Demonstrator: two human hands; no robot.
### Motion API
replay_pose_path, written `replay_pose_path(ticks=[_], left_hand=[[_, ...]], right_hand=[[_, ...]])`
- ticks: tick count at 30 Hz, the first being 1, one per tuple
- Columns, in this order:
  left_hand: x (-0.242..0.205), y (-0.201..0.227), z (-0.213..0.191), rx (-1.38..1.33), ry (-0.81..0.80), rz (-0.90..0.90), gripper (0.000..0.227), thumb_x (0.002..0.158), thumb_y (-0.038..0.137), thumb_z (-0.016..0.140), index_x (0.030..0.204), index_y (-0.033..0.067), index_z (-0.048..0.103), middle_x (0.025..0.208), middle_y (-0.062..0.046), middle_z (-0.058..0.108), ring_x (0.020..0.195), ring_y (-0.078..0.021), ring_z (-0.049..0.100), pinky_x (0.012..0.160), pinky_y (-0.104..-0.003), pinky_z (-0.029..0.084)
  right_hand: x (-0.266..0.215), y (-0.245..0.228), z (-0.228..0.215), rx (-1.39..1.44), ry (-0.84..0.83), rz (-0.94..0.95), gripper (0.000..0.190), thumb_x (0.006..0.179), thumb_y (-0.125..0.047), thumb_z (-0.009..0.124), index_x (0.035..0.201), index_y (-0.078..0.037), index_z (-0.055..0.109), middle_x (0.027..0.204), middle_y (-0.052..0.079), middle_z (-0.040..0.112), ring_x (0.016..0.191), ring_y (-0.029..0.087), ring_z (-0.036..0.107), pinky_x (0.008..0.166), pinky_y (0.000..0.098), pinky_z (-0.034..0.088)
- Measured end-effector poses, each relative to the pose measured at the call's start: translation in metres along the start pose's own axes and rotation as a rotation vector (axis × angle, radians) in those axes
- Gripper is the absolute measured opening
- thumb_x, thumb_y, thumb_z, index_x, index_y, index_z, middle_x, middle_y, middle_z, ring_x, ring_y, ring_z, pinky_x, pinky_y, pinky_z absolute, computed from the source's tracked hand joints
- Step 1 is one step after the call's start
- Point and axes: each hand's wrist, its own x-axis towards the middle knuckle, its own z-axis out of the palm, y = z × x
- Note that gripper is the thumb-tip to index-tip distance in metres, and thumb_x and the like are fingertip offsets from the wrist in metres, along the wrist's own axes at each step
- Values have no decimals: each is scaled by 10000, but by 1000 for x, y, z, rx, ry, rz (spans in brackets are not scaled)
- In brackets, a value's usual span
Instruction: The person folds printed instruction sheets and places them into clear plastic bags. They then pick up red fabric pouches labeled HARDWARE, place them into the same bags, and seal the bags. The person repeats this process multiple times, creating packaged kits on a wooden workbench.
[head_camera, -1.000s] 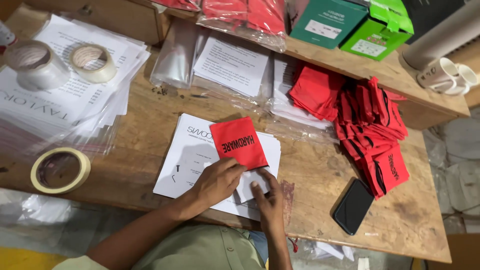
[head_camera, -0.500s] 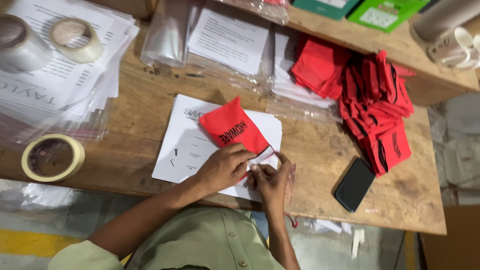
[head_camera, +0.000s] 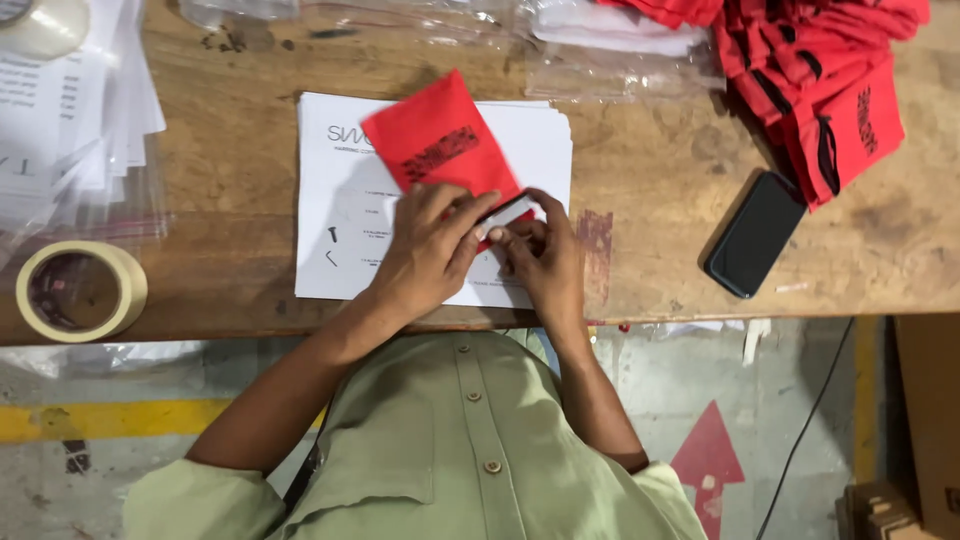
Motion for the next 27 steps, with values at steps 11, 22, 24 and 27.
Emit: replay_pose_path(ticks=[11,22,24,27], left_hand=[[-18,-9,-8,107,10,-164,524,840,266,845,1290,58,677,1180,-114,584,1052,-324,537,919,-461,477],[-26,-5,-8,72,67,9,311,709,-56,717,996,58,755,975,-111,629,905,-317,588,793,-402,546],[-26,-6,-5,51,47,-14,312,739,-71,709,1026,45,747,1005,-91,653,896,-296,604,792,-405,539],[-25,-10,-9,22,9,18,322,737,-68,701,1032,53,746,1039,-58,663,937,-306,613,813,-408,545]], right_hand=[[16,2,4,-620,146,-176,247,880,-211,784,962,-19,652,699,163,686,605,333,684,532,434,502],[24,21,-25,-217,-12,-30,228,927,-199,763,1032,-2,716,734,76,660,643,147,598,570,310,462],[21,7,-33,154,-194,75,347,942,-202,769,1211,-8,668,917,-10,677,769,62,599,604,245,455],[26,-22,-25,174,-155,149,549,893,-182,771,1358,-62,504,975,-4,704,752,60,655,568,228,483]])
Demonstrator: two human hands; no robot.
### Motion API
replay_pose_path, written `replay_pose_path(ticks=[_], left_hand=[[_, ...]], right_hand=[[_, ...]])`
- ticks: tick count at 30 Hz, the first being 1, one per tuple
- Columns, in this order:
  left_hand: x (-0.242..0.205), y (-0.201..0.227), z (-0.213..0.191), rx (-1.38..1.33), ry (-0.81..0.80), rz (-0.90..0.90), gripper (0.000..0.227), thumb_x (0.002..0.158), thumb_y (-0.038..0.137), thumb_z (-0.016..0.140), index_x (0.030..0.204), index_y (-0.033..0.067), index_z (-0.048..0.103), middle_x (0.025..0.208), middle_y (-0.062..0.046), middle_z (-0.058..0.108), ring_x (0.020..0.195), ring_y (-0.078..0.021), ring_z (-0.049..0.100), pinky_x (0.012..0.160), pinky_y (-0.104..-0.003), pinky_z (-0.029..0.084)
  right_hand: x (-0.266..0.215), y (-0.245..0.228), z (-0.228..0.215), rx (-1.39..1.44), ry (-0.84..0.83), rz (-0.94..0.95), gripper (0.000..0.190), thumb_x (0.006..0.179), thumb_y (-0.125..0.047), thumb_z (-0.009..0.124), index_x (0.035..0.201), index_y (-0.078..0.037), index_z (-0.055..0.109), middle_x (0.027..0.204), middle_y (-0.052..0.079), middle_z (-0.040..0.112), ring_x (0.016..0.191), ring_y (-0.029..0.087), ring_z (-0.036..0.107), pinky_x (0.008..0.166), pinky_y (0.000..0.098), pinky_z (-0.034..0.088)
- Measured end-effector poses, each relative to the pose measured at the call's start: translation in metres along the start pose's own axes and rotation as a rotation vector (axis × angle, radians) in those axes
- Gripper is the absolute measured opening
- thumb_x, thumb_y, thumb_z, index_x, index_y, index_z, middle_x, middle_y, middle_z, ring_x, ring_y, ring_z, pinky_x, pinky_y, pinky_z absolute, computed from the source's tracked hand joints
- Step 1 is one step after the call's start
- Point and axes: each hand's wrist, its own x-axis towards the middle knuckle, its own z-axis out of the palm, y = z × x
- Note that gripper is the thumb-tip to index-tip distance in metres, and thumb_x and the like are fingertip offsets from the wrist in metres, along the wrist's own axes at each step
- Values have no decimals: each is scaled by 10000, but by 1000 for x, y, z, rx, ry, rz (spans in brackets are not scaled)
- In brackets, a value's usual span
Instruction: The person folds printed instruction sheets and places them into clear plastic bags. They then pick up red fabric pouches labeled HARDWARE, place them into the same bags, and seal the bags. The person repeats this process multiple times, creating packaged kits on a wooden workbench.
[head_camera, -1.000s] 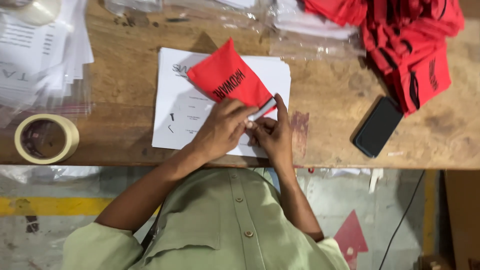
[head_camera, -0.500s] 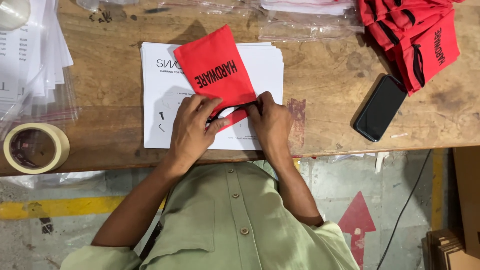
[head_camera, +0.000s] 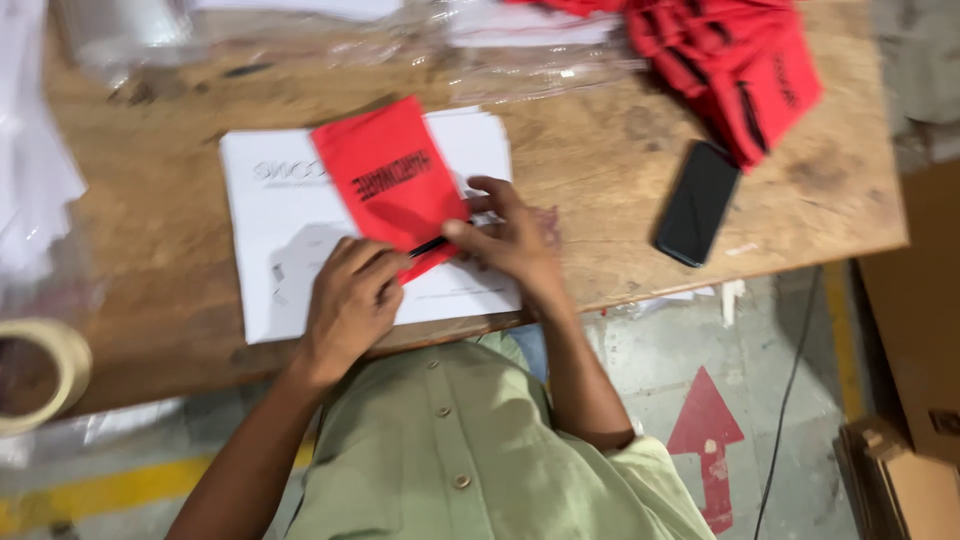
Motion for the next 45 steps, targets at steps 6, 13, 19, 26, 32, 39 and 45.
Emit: replay_pose_path(ticks=[6,13,19,26,32,39,45], left_hand=[[-1,-2,4,-8,45,62,271,806,-18,725,1061,74,740,1118,-102,639,1011,-316,612,879,-411,537],[5,3,3,32,-58,-30,306,825,86,771,1129,55,752,1249,-123,575,1000,-271,595,814,-376,528],[5,5,3,56,-71,-17,264,835,86,770,1098,67,761,1254,-109,599,1002,-250,603,831,-374,532],[5,4,5,32,-32,-91,238,814,80,767,1051,58,762,1239,-127,610,990,-267,616,804,-374,545],[4,-3,4,16,-11,-60,218,819,74,766,1032,34,751,1218,-123,618,983,-284,624,849,-399,555],[1,-2,-4,-64,-23,-31,234,851,83,764,1076,28,729,1224,-108,614,1044,-284,611,889,-400,558],[0,-2,-6,-69,-57,-27,246,849,104,761,1085,41,734,1228,-89,612,1033,-269,600,904,-397,548]], right_hand=[[5,-1,-13,-496,202,-481,590,1068,-129,663,1588,-129,384,1064,186,595,907,185,564,788,317,484],[25,-23,-196,225,955,-738,314,1100,-135,590,1392,-22,578,871,28,577,580,60,458,478,238,379],[94,86,-395,-374,955,-392,259,999,-193,728,1219,-58,712,914,82,649,712,144,562,609,314,439],[83,6,-290,-1229,1326,-624,175,861,-295,783,995,-183,784,961,121,706,854,291,686,724,421,538],[96,-34,-147,-764,370,-569,279,983,-170,734,1212,-12,718,965,121,720,834,242,687,759,374,549],[91,-2,-31,-1124,13,-459,831,742,-340,962,1411,-31,578,1358,250,502,1215,451,488,989,515,485],[73,-3,-45,-863,42,-356,712,757,-274,907,1360,-47,605,1269,219,495,1180,377,540,894,430,564]])
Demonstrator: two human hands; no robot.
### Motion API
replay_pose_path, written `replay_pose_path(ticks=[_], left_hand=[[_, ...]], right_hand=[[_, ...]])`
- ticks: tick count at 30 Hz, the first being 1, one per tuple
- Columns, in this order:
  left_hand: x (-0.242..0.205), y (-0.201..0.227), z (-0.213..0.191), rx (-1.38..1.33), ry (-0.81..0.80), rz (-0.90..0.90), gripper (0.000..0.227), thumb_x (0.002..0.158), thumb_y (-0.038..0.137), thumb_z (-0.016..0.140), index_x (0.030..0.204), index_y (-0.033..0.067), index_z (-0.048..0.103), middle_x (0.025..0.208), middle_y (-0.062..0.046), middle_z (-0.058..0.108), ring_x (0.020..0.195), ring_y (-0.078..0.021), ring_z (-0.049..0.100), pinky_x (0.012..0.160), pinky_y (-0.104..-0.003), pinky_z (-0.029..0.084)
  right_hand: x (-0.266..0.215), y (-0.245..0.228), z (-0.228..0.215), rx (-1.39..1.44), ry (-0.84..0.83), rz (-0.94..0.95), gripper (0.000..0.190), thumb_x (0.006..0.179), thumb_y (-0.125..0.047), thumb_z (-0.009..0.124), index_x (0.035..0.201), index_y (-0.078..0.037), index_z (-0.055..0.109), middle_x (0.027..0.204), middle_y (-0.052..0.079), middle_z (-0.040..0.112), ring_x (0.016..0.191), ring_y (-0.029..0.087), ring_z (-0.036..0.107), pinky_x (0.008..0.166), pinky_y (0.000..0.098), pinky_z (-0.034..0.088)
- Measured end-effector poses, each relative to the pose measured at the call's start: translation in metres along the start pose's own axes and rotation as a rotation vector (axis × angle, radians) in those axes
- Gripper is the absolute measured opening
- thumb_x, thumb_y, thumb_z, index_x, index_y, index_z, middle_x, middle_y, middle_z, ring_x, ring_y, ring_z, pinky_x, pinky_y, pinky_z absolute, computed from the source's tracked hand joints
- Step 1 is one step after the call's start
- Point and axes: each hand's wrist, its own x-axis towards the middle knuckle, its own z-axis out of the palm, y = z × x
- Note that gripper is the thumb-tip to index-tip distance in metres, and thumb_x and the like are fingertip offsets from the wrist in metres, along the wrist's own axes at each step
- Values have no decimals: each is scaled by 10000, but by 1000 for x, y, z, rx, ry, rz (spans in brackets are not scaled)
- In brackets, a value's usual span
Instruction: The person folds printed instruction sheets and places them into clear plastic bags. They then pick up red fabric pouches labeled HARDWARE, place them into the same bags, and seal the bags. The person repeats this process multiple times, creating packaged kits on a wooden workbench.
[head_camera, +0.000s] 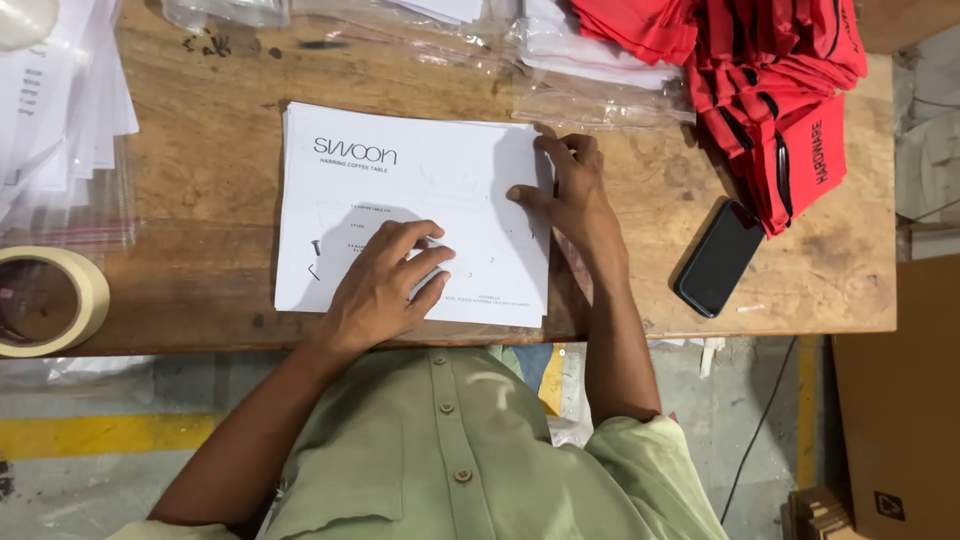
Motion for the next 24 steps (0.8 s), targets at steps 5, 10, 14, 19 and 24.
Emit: replay_pose_path(ticks=[5,10,14,19,24], left_hand=[[0,-1,1,3,-17,0,237,871,108,755,1097,39,732,1235,-91,608,1052,-268,601,905,-394,550],[5,8,-4,0,-101,-48,306,869,162,777,1151,55,727,1282,-85,589,1094,-286,566,931,-404,532],[9,25,5,80,-193,127,651,682,348,856,1212,13,681,1303,-127,533,1163,-327,505,969,-506,415],[9,26,29,161,-286,202,560,753,300,846,1221,31,698,1311,-74,561,1203,-287,515,1000,-481,426],[15,27,24,75,-265,145,369,745,310,836,1035,87,789,1162,-22,664,1104,-268,559,958,-458,445]], right_hand=[[-14,24,-1,75,7,-33,600,796,-254,932,1293,-51,663,1214,165,530,1107,322,603,922,407,551],[-10,26,1,123,45,-18,609,777,-234,944,1269,-31,648,1182,138,534,1051,283,622,888,394,555],[-10,30,3,135,42,-30,596,806,-263,936,1270,-25,645,1201,122,538,1076,266,623,895,385,571],[-15,46,12,126,104,-178,574,889,-238,945,1315,0,643,1233,134,539,1127,282,622,934,411,562],[-15,40,13,183,115,-152,563,876,-264,934,1295,-10,655,1189,102,541,1051,237,619,889,374,577]])
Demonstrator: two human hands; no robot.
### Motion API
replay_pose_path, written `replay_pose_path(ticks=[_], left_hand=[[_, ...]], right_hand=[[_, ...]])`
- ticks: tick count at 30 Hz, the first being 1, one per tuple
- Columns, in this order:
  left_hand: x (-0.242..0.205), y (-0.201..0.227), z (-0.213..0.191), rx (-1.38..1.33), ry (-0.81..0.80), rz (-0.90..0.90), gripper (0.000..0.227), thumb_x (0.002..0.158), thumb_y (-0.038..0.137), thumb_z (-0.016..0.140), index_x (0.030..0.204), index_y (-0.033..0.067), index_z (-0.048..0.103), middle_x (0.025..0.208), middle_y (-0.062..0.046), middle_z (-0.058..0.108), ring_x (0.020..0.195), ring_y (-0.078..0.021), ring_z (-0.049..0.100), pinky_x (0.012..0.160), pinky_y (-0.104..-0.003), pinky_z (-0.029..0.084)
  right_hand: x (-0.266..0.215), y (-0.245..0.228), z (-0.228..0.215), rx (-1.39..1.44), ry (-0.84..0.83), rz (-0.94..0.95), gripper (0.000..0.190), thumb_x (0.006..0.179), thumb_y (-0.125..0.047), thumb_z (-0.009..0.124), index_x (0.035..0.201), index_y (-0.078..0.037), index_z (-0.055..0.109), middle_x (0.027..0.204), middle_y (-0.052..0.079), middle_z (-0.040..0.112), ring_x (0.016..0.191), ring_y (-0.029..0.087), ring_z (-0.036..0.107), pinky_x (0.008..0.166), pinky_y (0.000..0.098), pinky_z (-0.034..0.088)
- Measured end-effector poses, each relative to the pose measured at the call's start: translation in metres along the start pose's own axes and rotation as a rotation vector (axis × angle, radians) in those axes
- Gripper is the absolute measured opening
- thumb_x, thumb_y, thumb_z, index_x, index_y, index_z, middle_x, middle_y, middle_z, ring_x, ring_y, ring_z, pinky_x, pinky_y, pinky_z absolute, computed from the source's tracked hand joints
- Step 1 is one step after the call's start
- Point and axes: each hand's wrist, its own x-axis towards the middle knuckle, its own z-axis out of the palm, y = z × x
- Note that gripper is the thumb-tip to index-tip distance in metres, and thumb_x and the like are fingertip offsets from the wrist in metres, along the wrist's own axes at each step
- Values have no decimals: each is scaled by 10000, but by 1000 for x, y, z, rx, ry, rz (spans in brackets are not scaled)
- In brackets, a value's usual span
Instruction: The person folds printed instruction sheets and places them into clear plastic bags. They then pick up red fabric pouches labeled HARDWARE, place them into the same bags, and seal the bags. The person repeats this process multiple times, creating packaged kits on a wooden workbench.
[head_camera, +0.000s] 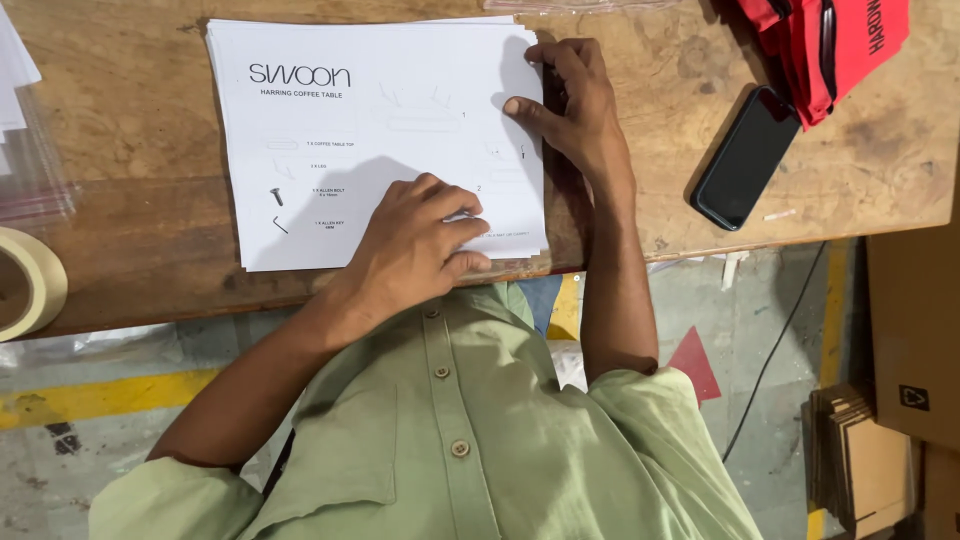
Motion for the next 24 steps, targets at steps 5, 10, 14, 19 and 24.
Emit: replay_pose_path(ticks=[5,10,14,19,24], left_hand=[[0,-5,6,-121,-43,-118,205,844,294,819,951,120,803,986,21,726,894,-215,645,846,-404,490],[2,-1,5,-163,-55,-169,217,831,332,836,931,142,799,934,26,740,817,-195,681,793,-396,512],[5,5,1,-103,-64,-121,315,709,337,852,925,116,792,948,1,726,841,-217,668,782,-406,500],[3,1,4,-81,-94,-104,272,763,326,848,936,123,797,936,0,712,843,-201,667,794,-402,500],[3,-2,4,-104,-92,-126,299,752,326,845,956,112,798,928,-13,713,830,-219,664,795,-396,502]], right_hand=[[-1,-1,-1,18,0,4,557,891,-283,918,1308,-22,657,1195,102,546,1072,238,624,881,384,579],[-2,4,2,-37,16,-17,556,894,-311,912,1317,-48,663,1208,111,561,1132,272,627,902,409,589],[-3,6,3,-33,9,-22,553,907,-319,902,1330,-57,660,1216,111,553,1146,280,608,917,417,584],[-5,8,3,-27,4,-8,546,925,-316,891,1347,-60,657,1237,105,540,1157,269,585,932,413,580],[-5,15,7,-25,19,-46,548,931,-315,879,1355,-55,648,1251,103,538,1182,277,576,940,397,586]])
